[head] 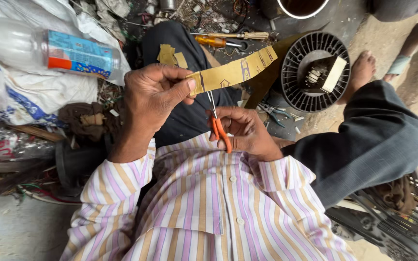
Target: The person cuts a strip of insulating tape into small rectangular pieces using scissors. They then insert these pieces into the slots of a motor stator core and use a wooden stick to press them into place.
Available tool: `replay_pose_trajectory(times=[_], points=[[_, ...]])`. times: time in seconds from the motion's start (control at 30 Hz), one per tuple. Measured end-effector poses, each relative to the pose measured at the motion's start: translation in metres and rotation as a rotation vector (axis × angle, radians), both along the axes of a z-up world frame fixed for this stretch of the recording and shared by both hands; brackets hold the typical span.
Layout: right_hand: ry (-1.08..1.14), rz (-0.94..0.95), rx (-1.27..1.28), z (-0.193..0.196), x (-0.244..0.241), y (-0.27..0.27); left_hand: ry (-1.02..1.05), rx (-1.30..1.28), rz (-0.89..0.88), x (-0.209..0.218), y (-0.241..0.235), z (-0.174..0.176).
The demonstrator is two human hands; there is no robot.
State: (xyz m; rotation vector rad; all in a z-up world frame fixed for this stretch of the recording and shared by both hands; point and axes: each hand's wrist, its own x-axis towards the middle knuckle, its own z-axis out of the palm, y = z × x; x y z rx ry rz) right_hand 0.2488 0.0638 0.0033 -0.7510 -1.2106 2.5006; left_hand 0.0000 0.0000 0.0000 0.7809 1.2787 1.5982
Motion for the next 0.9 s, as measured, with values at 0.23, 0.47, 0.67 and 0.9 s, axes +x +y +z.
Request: replay_pose_trajectory(times=[0.23,0.47,0.67,0.9], points=[[-0.028,0.027,0.051,0.007,-0.004,0.007,-0.033,0.022,-0.006,0.006,0.003,-0.003],[0.079,-0.002,0.039,0.01,-0.005,0.007,-0.017,0.016,-0.015,0.004,0.003,-0.001],[0.068,-0.011,0.01,0.003,-0.013,0.008,0.002,0.032,-0.037,0.007,0.003,-0.001],[0.04,-0.006,0.023,0.005,-0.014,0.007,0.021,0.043,-0.052,0.007,0.007,0.0]])
